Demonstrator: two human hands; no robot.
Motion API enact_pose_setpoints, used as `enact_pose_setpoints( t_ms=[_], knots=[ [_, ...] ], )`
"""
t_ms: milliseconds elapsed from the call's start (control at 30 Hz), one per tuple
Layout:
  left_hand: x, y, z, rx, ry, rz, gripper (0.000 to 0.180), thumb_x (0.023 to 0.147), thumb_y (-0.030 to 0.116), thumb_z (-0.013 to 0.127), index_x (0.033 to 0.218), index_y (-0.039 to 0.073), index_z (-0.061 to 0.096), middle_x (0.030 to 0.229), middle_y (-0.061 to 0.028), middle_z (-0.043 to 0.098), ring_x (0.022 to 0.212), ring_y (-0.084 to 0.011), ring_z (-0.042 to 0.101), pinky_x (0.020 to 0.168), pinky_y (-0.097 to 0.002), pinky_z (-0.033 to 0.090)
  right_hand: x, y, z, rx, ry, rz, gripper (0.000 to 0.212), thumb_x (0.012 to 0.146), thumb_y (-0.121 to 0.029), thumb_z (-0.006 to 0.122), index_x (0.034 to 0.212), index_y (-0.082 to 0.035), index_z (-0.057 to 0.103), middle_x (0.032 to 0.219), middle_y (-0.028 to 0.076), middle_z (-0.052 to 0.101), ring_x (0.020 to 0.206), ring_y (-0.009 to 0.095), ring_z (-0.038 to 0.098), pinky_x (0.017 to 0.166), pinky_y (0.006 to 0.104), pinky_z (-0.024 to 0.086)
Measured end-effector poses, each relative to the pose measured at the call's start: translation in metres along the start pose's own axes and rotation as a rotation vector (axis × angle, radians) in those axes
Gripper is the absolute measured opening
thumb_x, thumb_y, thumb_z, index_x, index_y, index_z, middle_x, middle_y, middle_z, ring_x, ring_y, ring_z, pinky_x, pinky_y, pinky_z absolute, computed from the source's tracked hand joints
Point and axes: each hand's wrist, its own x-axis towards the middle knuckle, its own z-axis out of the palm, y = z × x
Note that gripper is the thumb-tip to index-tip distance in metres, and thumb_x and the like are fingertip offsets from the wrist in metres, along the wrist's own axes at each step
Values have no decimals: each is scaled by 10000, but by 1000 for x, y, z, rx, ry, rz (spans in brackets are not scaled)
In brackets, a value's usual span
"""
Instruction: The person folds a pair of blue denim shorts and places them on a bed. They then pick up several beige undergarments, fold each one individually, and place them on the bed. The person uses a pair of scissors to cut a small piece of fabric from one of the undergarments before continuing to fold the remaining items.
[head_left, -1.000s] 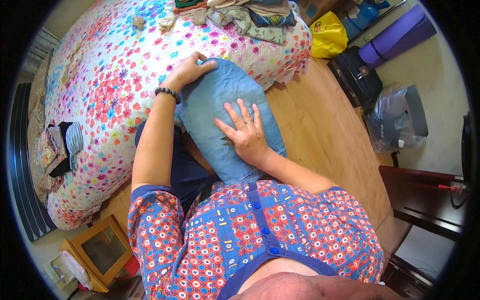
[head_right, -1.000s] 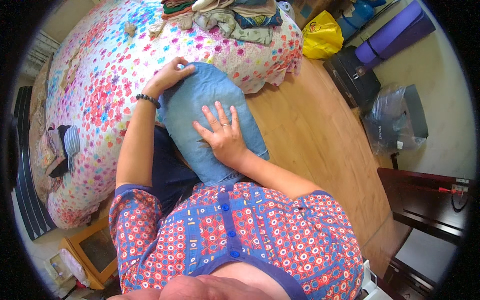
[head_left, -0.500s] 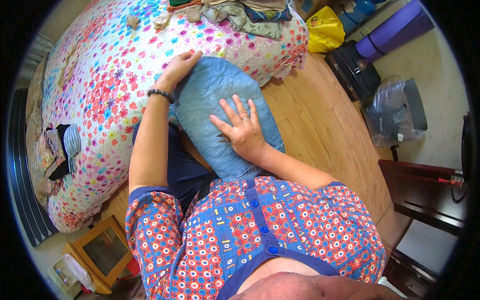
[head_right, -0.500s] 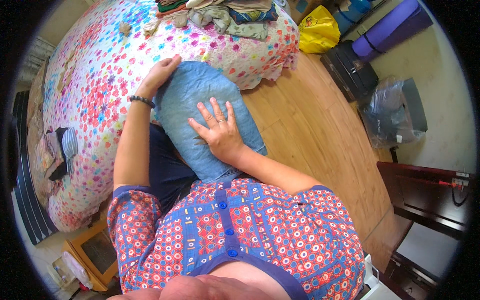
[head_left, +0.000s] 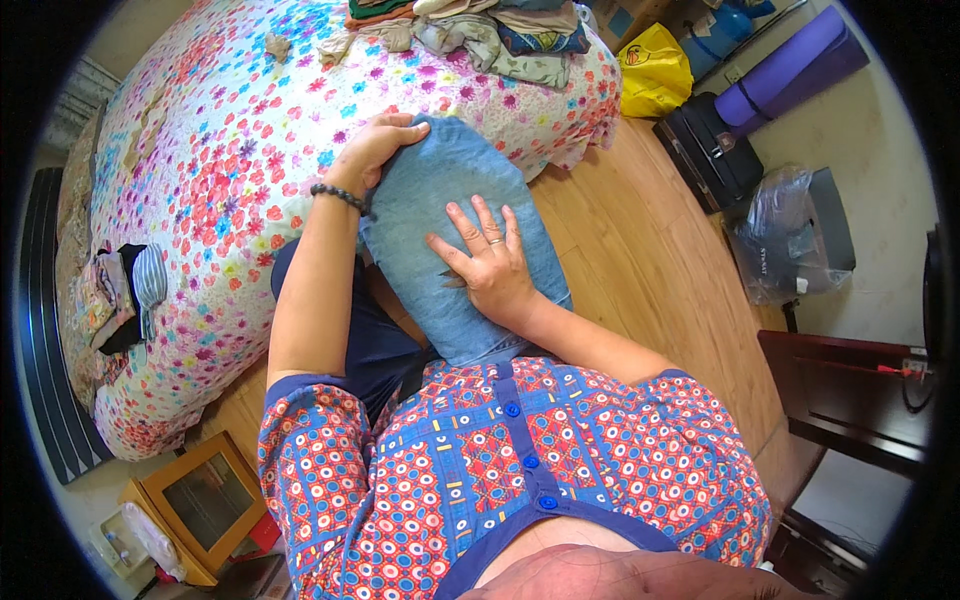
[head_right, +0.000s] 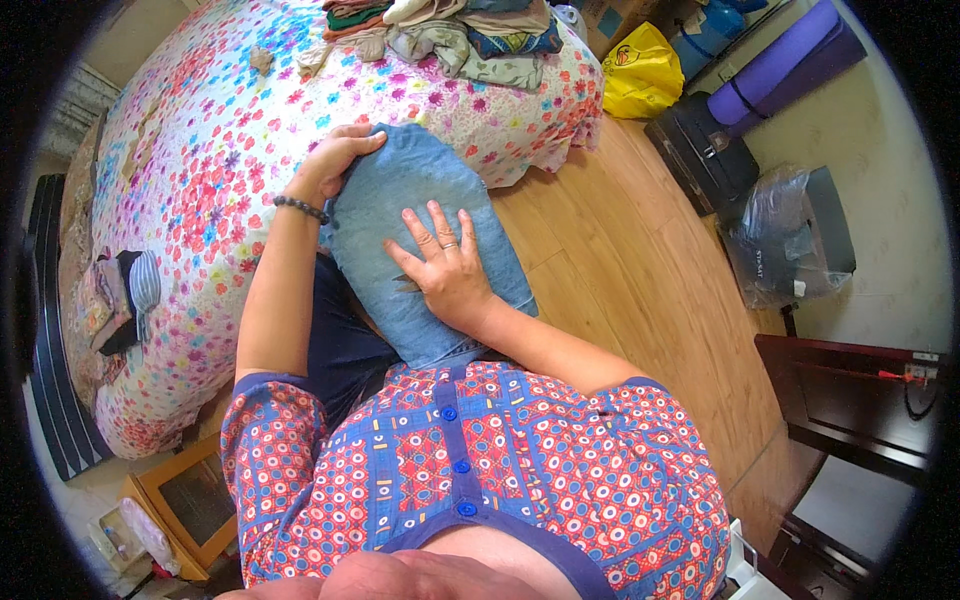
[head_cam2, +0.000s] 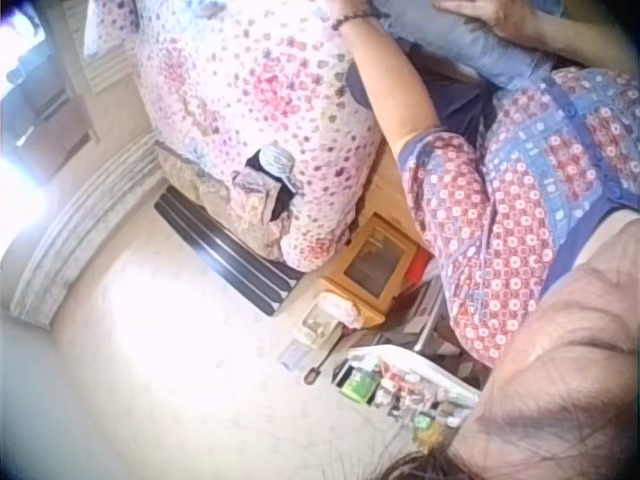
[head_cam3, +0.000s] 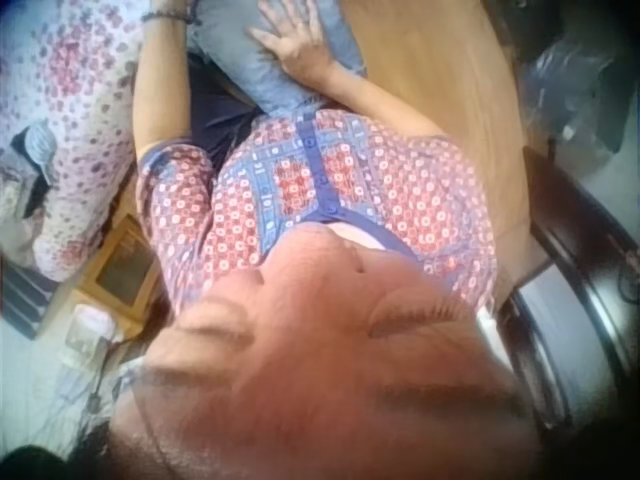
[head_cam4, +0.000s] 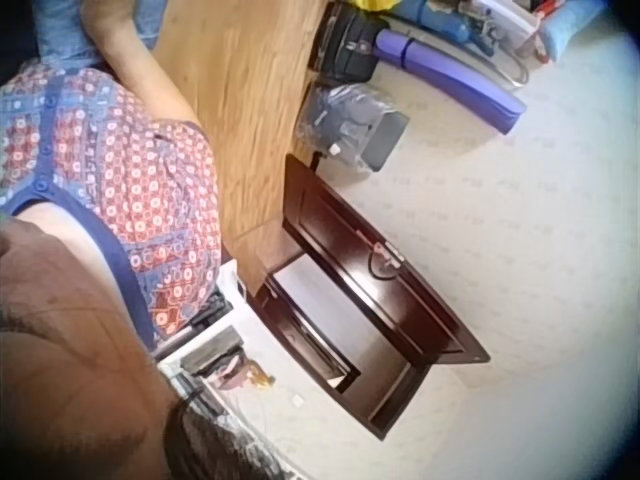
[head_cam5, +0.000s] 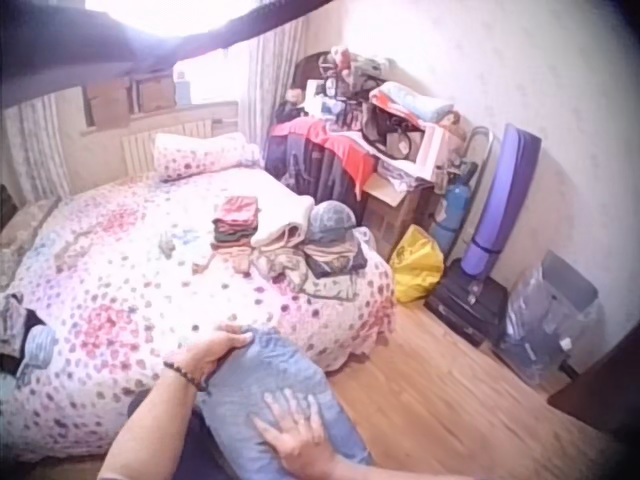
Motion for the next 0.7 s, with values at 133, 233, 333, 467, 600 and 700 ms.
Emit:
enact_pose_setpoints(
  t_ms=[133,233,333,467,600,700],
  knots=[
    [9,-16,4,529,83,-5,324,889,324,566,862,15,660,826,-77,674,748,-184,627,706,-332,481,1,-2,1,-20,-7,-29,415,787,-63,503,1167,-199,595,1365,137,407,1282,379,332,1005,613,226],
    [3,-2,18,1150,329,261,312,875,310,567,929,10,631,944,-184,646,855,-329,608,757,-383,471,0,-2,1,-37,-19,-24,421,780,-61,510,1168,-200,595,1363,138,410,1284,381,328,1007,615,220],
    [-19,8,37,925,495,670,328,870,277,554,1065,15,582,1098,-199,593,985,-356,564,838,-417,446,0,0,0,-24,-32,-2,418,778,-72,522,1170,-200,595,1359,133,416,1282,380,332,1008,613,219],
    [-9,-34,38,1115,30,316,384,925,331,419,1127,51,588,1092,-176,606,1017,-356,552,884,-428,426,-3,2,3,46,-19,4,414,781,-102,545,1182,-197,585,1351,119,428,1276,376,344,1010,606,224],
    [14,-53,12,1205,-24,432,461,941,393,340,1082,52,615,1066,-175,617,1021,-347,551,921,-409,406,-16,-1,-10,161,-70,28,514,735,-52,597,1235,-149,533,1359,122,421,1263,381,359,1022,572,243],
    [-19,-39,16,1089,231,268,452,932,406,369,1053,54,625,1047,-191,613,1053,-361,528,937,-408,394,-52,5,-27,148,-116,35,537,708,-4,598,1233,-77,516,1278,142,496,1195,356,450,1008,508,315]
  ],
)
